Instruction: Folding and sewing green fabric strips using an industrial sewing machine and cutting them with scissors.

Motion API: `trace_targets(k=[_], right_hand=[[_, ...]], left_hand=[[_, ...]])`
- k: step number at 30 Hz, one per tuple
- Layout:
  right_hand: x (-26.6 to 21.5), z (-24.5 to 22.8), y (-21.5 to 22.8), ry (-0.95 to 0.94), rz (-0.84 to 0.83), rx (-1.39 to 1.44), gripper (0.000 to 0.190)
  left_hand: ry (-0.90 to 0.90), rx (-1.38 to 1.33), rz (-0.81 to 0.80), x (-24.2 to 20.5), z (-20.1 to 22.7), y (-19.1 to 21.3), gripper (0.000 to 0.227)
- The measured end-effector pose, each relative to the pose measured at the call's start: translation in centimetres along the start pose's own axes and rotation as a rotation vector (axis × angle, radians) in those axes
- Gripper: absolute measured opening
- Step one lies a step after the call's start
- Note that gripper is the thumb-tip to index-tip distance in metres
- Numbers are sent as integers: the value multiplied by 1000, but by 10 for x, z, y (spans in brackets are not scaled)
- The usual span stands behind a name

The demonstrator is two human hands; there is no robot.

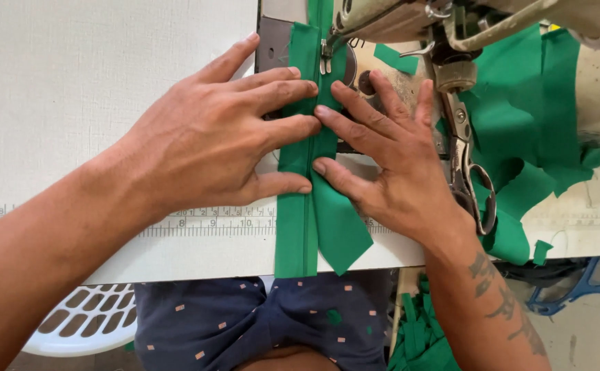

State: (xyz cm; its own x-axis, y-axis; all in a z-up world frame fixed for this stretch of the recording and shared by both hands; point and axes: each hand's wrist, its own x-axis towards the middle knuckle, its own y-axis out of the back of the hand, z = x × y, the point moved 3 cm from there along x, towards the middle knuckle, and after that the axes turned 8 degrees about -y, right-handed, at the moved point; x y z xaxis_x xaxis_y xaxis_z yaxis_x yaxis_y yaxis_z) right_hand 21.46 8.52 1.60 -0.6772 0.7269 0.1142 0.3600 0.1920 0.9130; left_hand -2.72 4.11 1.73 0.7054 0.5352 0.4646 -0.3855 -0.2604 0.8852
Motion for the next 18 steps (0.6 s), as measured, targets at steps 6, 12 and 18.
trace_targets(k=[6, 12, 18], right_hand=[[-16, -23, 15, -101, 81, 141, 53], [-78, -47, -3, -469, 218, -174, 61], [-96, -87, 0, -303, 459, 68, 30]], left_hand=[[21, -47, -7, 4, -5, -3, 65], [89, -100, -31, 8, -1, -10, 65], [139, -140, 20, 7, 30, 2, 55]])
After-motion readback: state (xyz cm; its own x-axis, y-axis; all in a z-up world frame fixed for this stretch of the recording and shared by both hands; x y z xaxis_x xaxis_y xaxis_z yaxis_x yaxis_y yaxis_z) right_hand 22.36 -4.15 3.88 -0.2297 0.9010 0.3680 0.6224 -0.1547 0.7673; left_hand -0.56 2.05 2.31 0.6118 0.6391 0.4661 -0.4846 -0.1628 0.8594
